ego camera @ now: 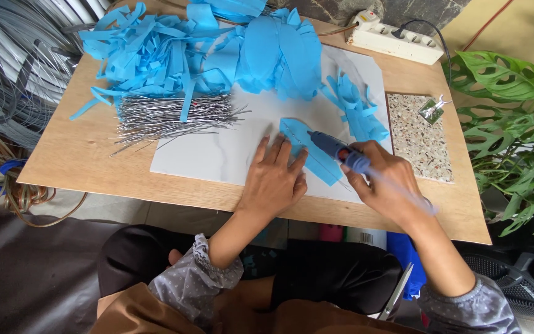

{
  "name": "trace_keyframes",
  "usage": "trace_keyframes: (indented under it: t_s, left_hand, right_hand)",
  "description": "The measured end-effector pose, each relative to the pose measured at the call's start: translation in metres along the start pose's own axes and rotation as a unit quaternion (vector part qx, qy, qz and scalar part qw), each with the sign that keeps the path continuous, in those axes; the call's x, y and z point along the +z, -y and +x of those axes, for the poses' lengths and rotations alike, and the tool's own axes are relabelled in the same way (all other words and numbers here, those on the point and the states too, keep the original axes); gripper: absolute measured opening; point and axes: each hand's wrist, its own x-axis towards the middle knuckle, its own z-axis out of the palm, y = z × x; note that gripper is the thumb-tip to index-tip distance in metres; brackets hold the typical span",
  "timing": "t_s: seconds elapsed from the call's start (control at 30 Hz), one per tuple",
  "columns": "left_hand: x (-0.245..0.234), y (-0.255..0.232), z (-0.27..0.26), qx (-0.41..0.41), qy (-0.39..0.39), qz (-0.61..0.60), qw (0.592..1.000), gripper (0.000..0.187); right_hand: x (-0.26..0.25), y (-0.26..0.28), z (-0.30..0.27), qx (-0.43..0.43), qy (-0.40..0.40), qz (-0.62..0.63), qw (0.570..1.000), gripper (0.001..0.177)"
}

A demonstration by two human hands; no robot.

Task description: Gluing thin metal wires onto blue paper petals using a hot glue gun to assemble artificial flower components.

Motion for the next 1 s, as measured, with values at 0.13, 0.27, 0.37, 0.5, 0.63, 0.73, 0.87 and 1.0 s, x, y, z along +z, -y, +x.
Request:
trace_keyframes:
  t_s: [0.13,0.27,0.37,0.5,0.63,0.73,0.87,1.0]
  left_hand:
    - [-0.001,0.002,-0.001,0.008,-0.005,0.004,1.000,0.039]
    - [-0.022,-0.005,0.010,0.008,0.010,-0.014,1.000,0.040]
    - [-0.031,-0.010,0.015,0.001,0.032,-0.023,0.999,0.040]
    - [-0.031,-0.011,0.014,0.005,0.035,-0.010,0.999,0.039]
    - [-0.026,-0.010,0.013,0.007,0.036,-0.010,0.999,0.039]
    - [-0.017,-0.005,0.008,0.016,0.051,0.011,0.998,0.037]
    - [-0.016,-0.005,0.007,0.009,0.058,0.008,0.998,0.037]
    - [-0.015,-0.004,0.007,0.009,0.055,0.003,0.998,0.037]
  right_hand:
    - [0.021,-0.059,-0.022,-0.033,-0.036,-0.037,0.998,0.031]
    - [-0.014,-0.093,-0.031,0.002,-0.156,-0.264,0.952,0.024]
    - [-0.021,-0.139,-0.036,0.042,-0.196,-0.325,0.924,0.025]
    - [-0.006,-0.194,-0.036,0.085,-0.185,-0.342,0.918,0.035]
    - [0.017,-0.222,-0.026,0.116,-0.147,-0.327,0.926,0.047]
    - [0.031,-0.236,-0.024,0.195,-0.087,-0.255,0.943,0.050]
    - [0.025,-0.227,-0.025,0.232,-0.024,-0.212,0.949,0.048]
    - [-0.016,-0.155,-0.013,0.185,-0.070,-0.266,0.943,0.035]
